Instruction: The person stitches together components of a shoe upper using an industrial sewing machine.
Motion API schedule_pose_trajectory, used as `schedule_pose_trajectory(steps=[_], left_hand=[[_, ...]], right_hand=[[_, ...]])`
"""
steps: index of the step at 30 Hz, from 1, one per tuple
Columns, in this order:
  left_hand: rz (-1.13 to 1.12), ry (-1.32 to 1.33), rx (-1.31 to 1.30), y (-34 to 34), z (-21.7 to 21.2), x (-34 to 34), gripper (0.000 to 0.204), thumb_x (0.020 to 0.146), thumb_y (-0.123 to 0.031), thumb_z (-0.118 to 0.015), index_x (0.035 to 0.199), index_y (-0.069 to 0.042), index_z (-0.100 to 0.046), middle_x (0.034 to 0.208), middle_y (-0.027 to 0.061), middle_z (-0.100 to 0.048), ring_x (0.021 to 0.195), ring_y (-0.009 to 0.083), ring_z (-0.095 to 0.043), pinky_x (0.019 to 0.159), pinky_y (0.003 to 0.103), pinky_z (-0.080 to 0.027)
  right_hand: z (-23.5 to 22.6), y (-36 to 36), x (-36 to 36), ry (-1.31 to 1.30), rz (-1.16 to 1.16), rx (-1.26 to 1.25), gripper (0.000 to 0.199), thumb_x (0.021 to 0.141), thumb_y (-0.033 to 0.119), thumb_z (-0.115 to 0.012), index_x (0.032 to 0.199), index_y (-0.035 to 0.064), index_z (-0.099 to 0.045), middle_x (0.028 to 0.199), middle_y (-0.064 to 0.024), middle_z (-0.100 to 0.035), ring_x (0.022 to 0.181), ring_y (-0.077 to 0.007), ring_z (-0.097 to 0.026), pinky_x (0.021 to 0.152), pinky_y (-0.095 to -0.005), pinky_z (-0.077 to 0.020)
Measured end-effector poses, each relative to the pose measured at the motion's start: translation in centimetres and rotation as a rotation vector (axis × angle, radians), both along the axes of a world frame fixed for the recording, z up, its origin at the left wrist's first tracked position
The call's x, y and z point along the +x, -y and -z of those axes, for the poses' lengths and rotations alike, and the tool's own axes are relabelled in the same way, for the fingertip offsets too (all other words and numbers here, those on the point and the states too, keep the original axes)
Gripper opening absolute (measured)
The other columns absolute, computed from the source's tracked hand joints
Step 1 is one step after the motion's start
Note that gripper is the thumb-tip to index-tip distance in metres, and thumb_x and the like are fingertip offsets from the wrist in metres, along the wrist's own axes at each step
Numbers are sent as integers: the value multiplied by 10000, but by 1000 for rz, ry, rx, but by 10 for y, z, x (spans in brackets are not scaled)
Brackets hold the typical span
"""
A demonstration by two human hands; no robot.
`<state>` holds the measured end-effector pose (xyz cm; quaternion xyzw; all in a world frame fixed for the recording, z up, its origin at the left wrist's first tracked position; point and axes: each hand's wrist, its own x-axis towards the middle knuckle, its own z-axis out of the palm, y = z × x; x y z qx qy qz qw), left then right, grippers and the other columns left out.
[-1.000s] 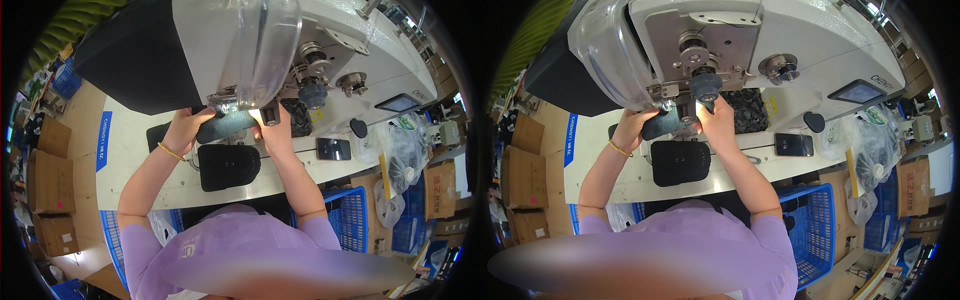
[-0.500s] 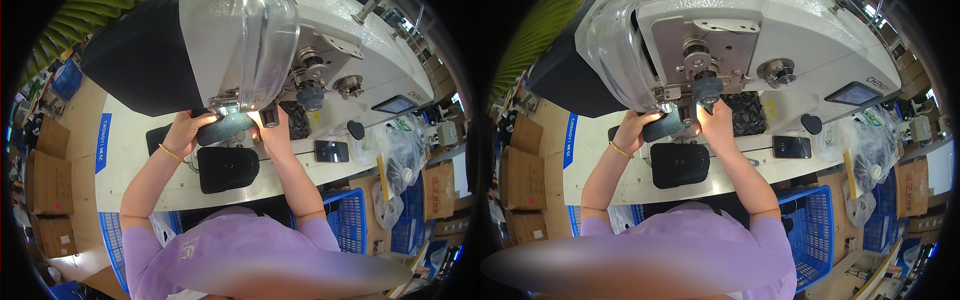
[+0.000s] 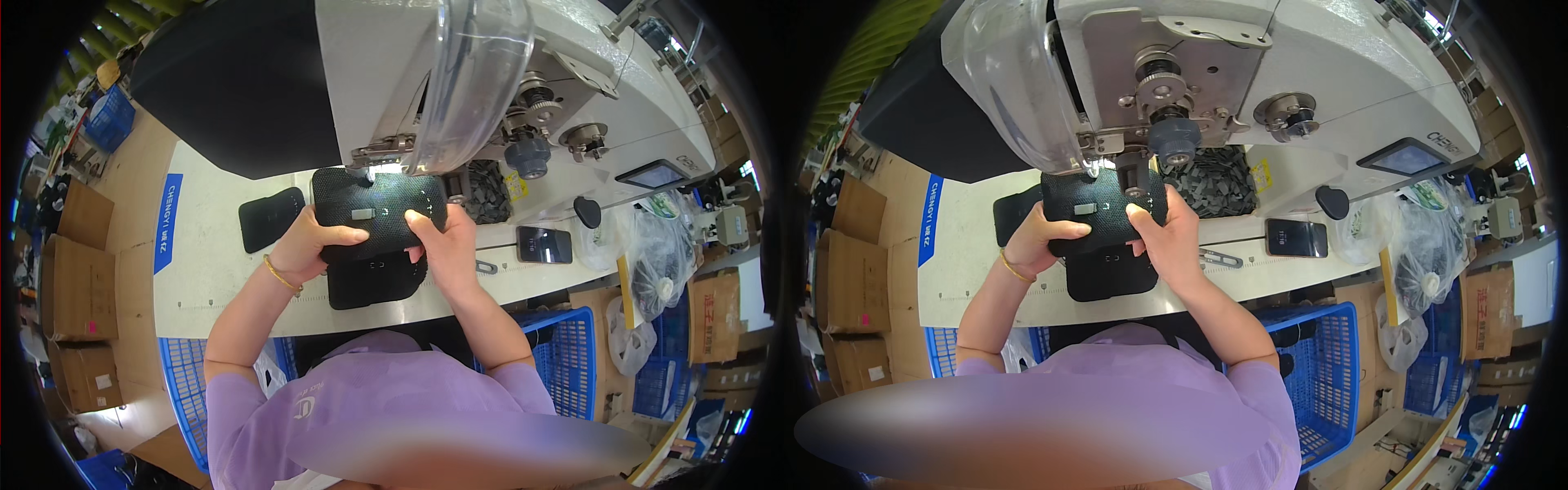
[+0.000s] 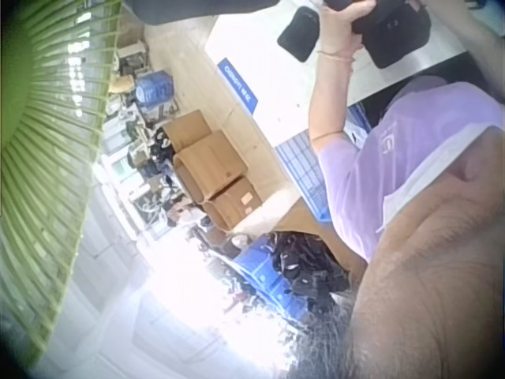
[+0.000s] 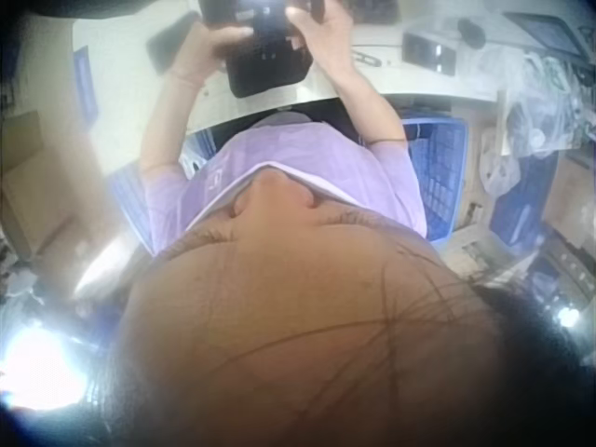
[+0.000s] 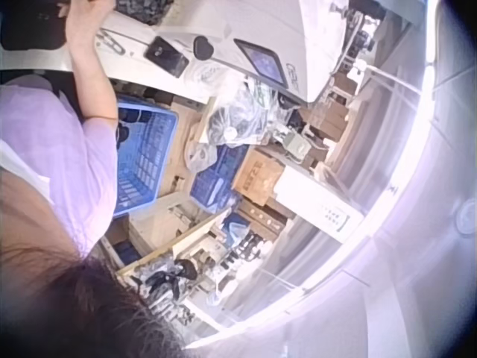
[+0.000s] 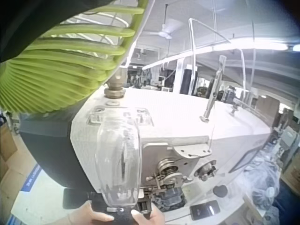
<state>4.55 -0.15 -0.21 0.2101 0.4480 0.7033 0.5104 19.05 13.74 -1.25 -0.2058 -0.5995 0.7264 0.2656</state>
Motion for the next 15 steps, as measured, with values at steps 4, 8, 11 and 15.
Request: schedule_pose_trajectory(steps=[4, 8, 11, 15], left_hand=[[-8, 84, -17, 5, 4, -3, 298, 798, -65, -728, 1057, 21, -607, 1006, 94, -653, 882, 170, -647, 802, 310, -551], [-63, 57, -72, -3, -3, 4, 292, 794, -60, -730, 1049, 20, -611, 1002, 98, -654, 876, 170, -651, 777, 311, -562], [-100, -21, -58, -9, -8, 7, 300, 777, -56, -746, 1029, 40, -616, 978, 111, -662, 849, 173, -660, 751, 307, -566], [-182, -147, -121, -10, -4, 7, 274, 743, -17, -754, 968, 75, -628, 917, 130, -676, 772, 175, -670, 706, 297, -571]], right_hand=[[1, -2, 0, -11, -33, -23, 126, 856, 68, -604, 931, -6, -535, 721, -35, -584, 457, -60, -507, 410, -197, -432], [0, -3, 2, -13, -55, 8, 141, 861, 81, -610, 944, -5, -534, 720, -34, -583, 466, -58, -510, 427, -194, -444], [0, -4, 2, -18, -66, 12, 144, 867, 87, -608, 949, -4, -532, 719, -32, -583, 472, -58, -514, 428, -195, -442], [1, -3, 1, -22, -60, 0, 140, 872, 87, -602, 953, -3, -531, 722, -31, -585, 473, -59, -515, 424, -196, -432]])
